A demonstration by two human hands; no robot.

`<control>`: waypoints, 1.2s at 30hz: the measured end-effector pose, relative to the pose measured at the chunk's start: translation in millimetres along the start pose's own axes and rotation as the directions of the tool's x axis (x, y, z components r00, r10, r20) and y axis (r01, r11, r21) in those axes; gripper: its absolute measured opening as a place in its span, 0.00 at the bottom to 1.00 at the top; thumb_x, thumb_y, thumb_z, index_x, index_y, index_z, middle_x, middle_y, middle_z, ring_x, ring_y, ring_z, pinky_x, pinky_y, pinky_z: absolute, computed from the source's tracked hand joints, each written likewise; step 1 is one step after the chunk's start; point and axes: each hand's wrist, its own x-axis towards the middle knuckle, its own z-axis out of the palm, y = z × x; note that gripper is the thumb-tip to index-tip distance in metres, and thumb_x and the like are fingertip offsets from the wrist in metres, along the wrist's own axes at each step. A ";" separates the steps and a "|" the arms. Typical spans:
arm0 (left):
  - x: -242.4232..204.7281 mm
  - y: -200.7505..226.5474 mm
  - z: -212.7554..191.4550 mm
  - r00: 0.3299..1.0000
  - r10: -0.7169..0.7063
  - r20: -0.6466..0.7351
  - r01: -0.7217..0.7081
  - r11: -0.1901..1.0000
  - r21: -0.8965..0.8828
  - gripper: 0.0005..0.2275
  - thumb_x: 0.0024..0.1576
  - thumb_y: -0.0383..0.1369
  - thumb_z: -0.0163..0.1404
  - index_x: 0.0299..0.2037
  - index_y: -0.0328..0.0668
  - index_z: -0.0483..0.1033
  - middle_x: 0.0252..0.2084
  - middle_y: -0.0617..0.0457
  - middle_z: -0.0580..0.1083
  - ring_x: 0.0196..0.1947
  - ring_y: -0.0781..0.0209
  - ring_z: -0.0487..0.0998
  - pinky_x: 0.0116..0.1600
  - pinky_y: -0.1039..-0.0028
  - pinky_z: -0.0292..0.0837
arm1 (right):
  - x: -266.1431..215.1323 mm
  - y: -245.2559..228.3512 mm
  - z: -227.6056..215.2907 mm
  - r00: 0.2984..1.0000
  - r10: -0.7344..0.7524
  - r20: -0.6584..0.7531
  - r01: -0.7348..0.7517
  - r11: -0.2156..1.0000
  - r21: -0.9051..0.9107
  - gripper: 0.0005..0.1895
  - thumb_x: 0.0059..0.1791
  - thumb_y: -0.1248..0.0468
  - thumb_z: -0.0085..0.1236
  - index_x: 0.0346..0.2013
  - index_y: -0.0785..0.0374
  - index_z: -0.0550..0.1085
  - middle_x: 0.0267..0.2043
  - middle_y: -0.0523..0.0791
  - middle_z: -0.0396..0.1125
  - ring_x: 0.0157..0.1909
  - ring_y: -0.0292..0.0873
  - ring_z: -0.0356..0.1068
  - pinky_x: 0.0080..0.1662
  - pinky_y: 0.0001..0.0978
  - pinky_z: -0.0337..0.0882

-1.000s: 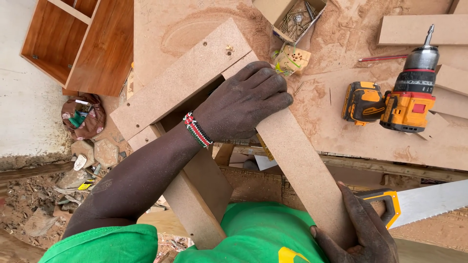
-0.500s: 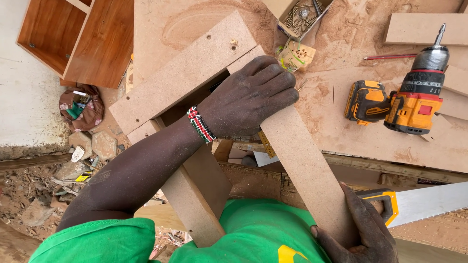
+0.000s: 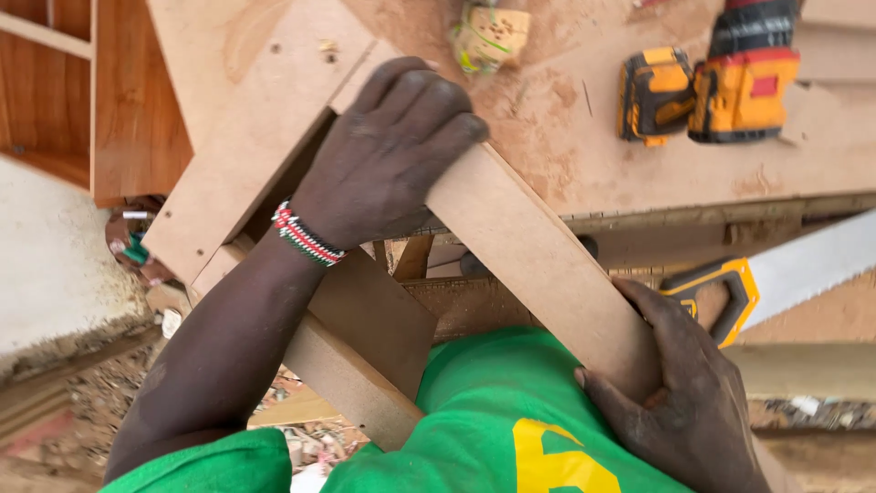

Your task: Drilling screws into wooden boards to assemble a furniture frame

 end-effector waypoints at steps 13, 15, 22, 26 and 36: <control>-1.9 -2.4 -1.9 0.997 -0.050 0.059 0.052 0.998 -0.046 0.27 0.66 0.53 0.69 0.62 0.38 0.81 0.58 0.42 0.75 0.58 0.37 0.76 0.78 0.41 0.69 | -1.8 2.9 -0.8 0.999 -0.044 0.010 0.043 0.995 0.089 0.51 0.45 0.48 0.79 0.82 0.57 0.72 0.77 0.50 0.76 0.75 0.55 0.76 0.70 0.52 0.75; 0.4 -0.9 -2.7 0.997 -0.045 0.056 0.048 0.998 -0.042 0.25 0.68 0.50 0.67 0.62 0.37 0.81 0.57 0.42 0.75 0.58 0.36 0.76 0.78 0.41 0.69 | -1.7 1.7 -1.4 0.999 -0.041 -0.001 0.041 0.995 0.088 0.52 0.44 0.48 0.80 0.82 0.56 0.73 0.78 0.49 0.76 0.75 0.54 0.76 0.71 0.51 0.75; -0.7 -2.5 -1.1 0.996 -0.054 0.072 0.057 0.998 -0.036 0.27 0.67 0.54 0.65 0.62 0.39 0.81 0.57 0.42 0.75 0.58 0.36 0.75 0.77 0.42 0.68 | -5.9 6.1 1.6 1.000 0.005 0.008 -0.005 0.999 0.032 0.55 0.43 0.43 0.78 0.84 0.50 0.72 0.78 0.48 0.75 0.73 0.54 0.78 0.67 0.54 0.79; 0.8 -1.6 -3.0 0.994 -0.052 0.093 0.052 0.999 -0.002 0.28 0.63 0.52 0.70 0.63 0.40 0.80 0.58 0.43 0.75 0.58 0.37 0.76 0.77 0.43 0.68 | -5.5 4.6 2.8 1.000 0.016 -0.010 -0.016 1.000 0.007 0.55 0.43 0.43 0.78 0.84 0.50 0.74 0.75 0.44 0.76 0.70 0.51 0.80 0.62 0.54 0.81; 5.7 12.7 -4.1 0.982 -0.055 0.183 0.049 0.998 0.035 0.30 0.55 0.41 0.63 0.69 0.41 0.76 0.60 0.40 0.74 0.61 0.34 0.75 0.82 0.35 0.62 | -6.8 24.7 18.1 0.990 0.134 0.044 -0.130 0.989 -0.070 0.64 0.35 0.39 0.80 0.87 0.39 0.70 0.79 0.35 0.73 0.73 0.46 0.77 0.62 0.55 0.82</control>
